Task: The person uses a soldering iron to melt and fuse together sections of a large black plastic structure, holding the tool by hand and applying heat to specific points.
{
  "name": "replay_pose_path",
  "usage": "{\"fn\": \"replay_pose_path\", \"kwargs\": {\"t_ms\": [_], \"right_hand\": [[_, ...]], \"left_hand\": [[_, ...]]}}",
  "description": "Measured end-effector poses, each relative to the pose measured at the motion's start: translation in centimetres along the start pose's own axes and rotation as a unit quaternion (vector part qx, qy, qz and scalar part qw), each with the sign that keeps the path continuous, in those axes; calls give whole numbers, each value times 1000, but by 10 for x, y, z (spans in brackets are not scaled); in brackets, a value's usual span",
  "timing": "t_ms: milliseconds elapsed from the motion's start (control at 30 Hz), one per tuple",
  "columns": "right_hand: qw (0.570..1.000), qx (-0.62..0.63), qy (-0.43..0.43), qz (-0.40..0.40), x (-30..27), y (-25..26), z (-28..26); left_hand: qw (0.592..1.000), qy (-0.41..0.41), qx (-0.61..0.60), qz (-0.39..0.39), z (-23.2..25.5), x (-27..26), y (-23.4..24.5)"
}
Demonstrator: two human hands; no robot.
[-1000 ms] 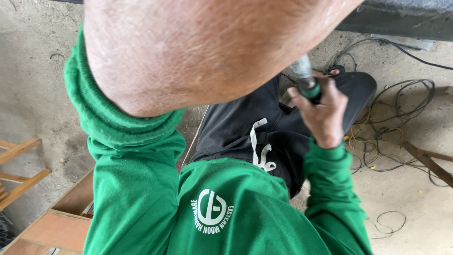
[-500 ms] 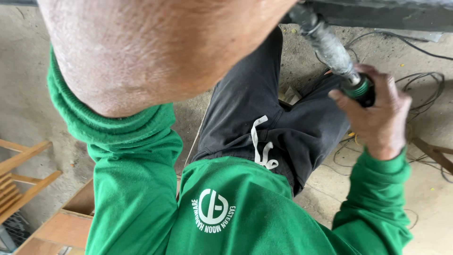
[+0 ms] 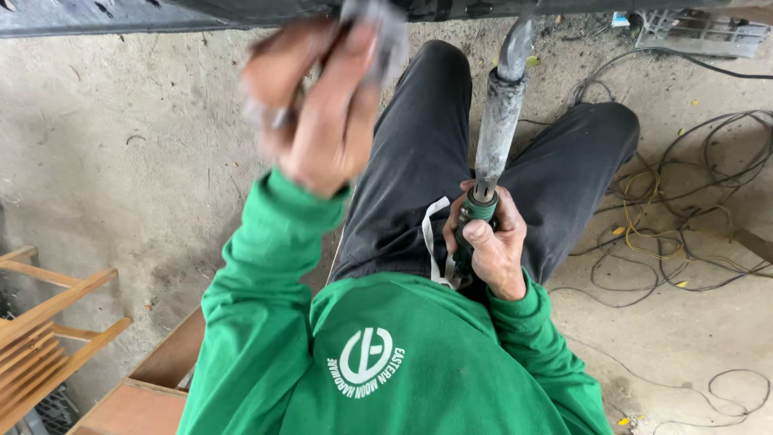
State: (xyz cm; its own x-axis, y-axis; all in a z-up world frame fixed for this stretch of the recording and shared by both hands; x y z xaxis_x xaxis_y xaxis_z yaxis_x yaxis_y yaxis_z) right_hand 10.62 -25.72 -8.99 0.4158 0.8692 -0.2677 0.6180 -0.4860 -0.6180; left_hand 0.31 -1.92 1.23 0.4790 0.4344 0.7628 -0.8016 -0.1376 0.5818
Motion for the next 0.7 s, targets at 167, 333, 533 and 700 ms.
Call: {"fn": "replay_pose_path", "kwargs": {"t_ms": [167, 333, 533, 700], "right_hand": [[999, 10, -28, -25, 11, -8, -5], [999, 10, -42, -26, 11, -15, -12], [992, 55, -95, -67, 13, -24, -8], [978, 127, -136, -96, 14, -39, -1]], "left_hand": [[979, -151, 110, 81, -4, 20, -39], [981, -132, 135, -43, -11, 7, -28], [994, 86, 50, -44, -35, -42, -4], [851, 413, -315, 75, -33, -84, -20]]}}
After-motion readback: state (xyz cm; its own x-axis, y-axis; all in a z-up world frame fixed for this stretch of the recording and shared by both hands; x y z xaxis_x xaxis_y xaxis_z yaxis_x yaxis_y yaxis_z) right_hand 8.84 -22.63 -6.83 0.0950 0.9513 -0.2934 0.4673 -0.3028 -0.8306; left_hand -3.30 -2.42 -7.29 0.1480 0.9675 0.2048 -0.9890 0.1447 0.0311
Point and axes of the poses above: each hand's wrist, its own x-axis towards the middle knuckle, its own y-axis out of the back of the hand, z = x × y, the point moved 3 cm from there along x, towards the middle knuckle, and after that the axes turned 10 degrees about x, right-handed, at the moved point
